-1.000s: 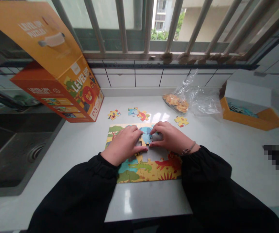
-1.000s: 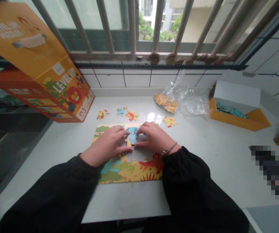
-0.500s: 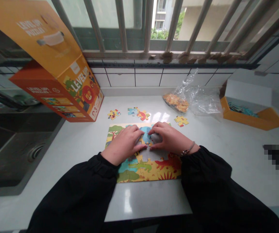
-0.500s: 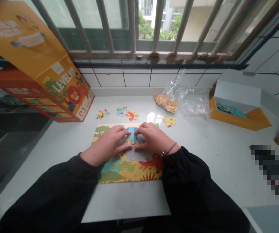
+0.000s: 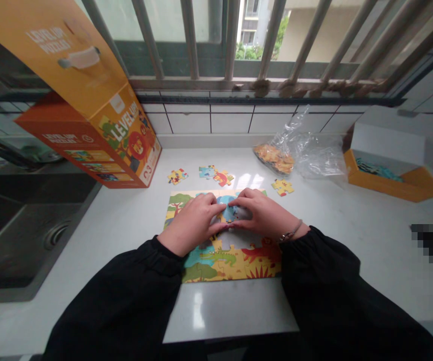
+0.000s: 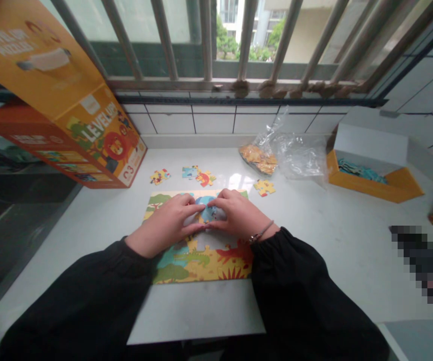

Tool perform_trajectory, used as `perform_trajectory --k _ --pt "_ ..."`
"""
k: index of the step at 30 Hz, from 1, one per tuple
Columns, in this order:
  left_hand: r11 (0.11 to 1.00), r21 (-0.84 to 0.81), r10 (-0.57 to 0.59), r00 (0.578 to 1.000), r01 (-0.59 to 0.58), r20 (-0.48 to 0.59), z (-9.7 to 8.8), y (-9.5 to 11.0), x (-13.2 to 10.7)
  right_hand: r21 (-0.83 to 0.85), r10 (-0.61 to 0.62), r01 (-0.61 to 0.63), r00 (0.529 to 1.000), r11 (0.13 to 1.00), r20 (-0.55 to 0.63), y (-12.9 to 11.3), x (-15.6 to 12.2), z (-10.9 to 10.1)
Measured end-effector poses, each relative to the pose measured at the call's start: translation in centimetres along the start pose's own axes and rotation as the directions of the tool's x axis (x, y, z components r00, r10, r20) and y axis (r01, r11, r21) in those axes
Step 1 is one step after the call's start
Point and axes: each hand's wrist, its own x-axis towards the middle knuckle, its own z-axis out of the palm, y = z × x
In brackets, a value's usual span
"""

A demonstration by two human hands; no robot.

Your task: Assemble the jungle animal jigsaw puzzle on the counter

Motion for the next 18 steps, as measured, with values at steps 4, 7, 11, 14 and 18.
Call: perform_trajectory --k 4,7,11,14,18 --pt "1.000 -0.004 0.005 1.000 -0.005 0.002 -0.02 0.01 0.01 -0.011 -0.003 0.003 1.000 1.000 -0.009 0.13 -0.02 0.24" --pt "1.000 -0.013 0.009 1.000 -0.009 0.011 -0.17 0.04 0.02 -0.012 -0.006 0.006 1.000 1.000 -0.004 0.15 -0.05 0.25" --pt "1.000 -0.016 0.006 1.000 -0.006 0.018 -0.12 0.02 -0.02 -0.025 -0.003 0.003 1.000 1.000 -0.011 0.17 -0.12 0.38" --pt "1.000 -0.029 -0.001 1.000 0.002 0.019 -0.07 0.06 -0.11 -0.021 -0.004 0.004 1.000 1.000 -0.030 0.29 -0.08 0.49" --pt "0.996 -0.083 -0.024 1.000 0.024 -0.001 -0.79 0.30 0.03 -0.010 0.061 -0.063 0.989 0.998 -0.137 0.67 0.19 0.07"
